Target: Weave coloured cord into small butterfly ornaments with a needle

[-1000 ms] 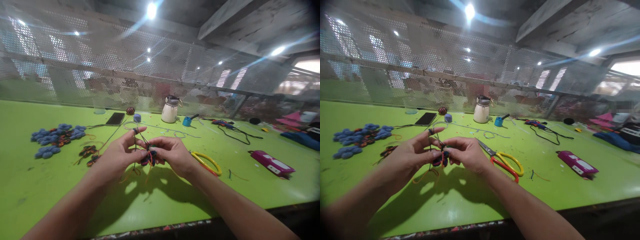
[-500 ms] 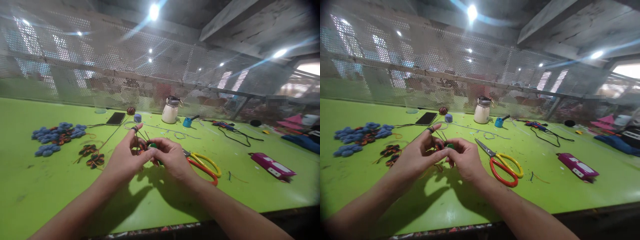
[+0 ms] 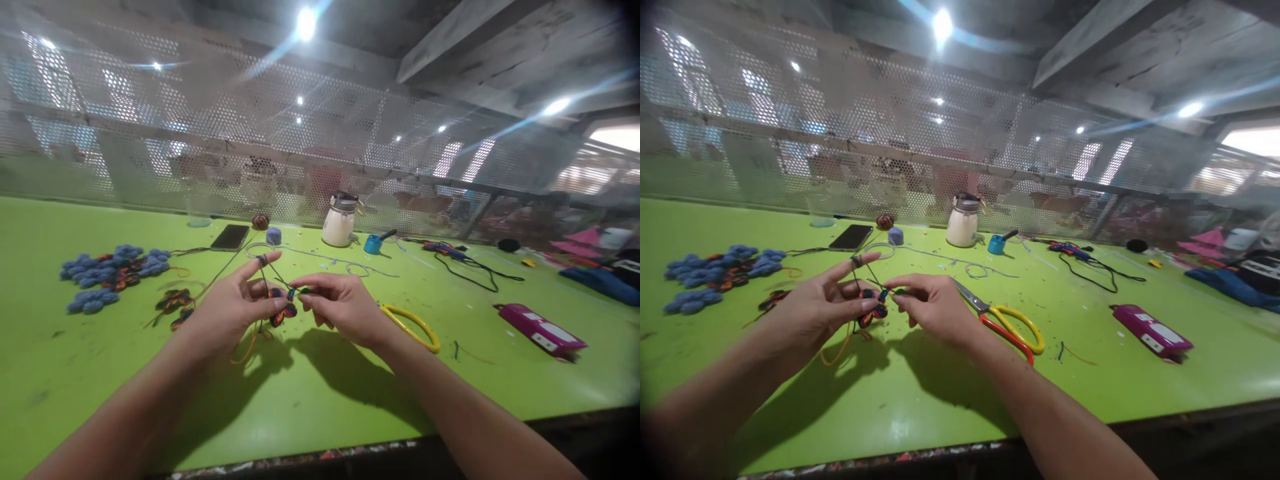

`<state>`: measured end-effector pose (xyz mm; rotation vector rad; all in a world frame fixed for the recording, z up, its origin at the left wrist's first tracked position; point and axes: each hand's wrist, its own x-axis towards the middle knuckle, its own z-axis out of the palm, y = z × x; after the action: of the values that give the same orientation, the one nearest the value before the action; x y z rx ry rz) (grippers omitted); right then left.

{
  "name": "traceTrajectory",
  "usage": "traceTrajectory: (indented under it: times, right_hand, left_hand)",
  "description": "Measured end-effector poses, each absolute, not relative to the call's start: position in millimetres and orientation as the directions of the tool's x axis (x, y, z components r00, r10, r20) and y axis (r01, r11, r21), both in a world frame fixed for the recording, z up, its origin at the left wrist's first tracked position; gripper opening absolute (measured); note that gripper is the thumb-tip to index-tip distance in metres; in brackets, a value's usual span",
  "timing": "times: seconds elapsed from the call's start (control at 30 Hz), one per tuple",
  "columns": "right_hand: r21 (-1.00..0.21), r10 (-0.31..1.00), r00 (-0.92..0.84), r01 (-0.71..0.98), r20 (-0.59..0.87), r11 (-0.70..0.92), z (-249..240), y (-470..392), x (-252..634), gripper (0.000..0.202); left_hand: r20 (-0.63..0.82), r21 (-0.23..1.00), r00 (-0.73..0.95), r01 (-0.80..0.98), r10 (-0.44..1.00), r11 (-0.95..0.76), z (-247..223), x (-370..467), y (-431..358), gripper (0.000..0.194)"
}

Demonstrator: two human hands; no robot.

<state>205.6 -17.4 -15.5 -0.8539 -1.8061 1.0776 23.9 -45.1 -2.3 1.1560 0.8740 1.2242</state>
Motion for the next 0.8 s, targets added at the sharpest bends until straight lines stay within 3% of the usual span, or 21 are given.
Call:
traceTrajectory:
  times: [0.13,0.3,0.5,0.8]
  right_hand:
    - [-0.887,0.842,-0.399,0.127,0.364,0.444,-13.9,-20.6,204.5,0.024]
    - [-0.956,0.887,-0.377,0.015,0.267,0.294,-8.5,-24.7,201.3,0.024]
    - [-0.992,0.907,-0.401,-0.052,0.127,0.116,-6.4,-22.7,204.0,0.023]
    - [-1.0,0.893,-0.449,-0.025,-0.001,-0.014,-2.4,-21.9,207.0,0.025]
  left_hand:
    - [0.086,0.969,0.175,-0.244,0.981,-0.041,-1.3,21.8,-45.3,0.086]
    - [0.079,0.974,0.147,-0.222,0.986,-0.045,1.9,20.2,-45.9,0.074]
    - [0.093,0.979,0.171,-0.193,0.981,-0.059,3.0,18.4,-46.3,0.078]
    - [0.153,0.988,0.201,0.006,0.968,-0.157,0.3,18.2,-42.1,0.09]
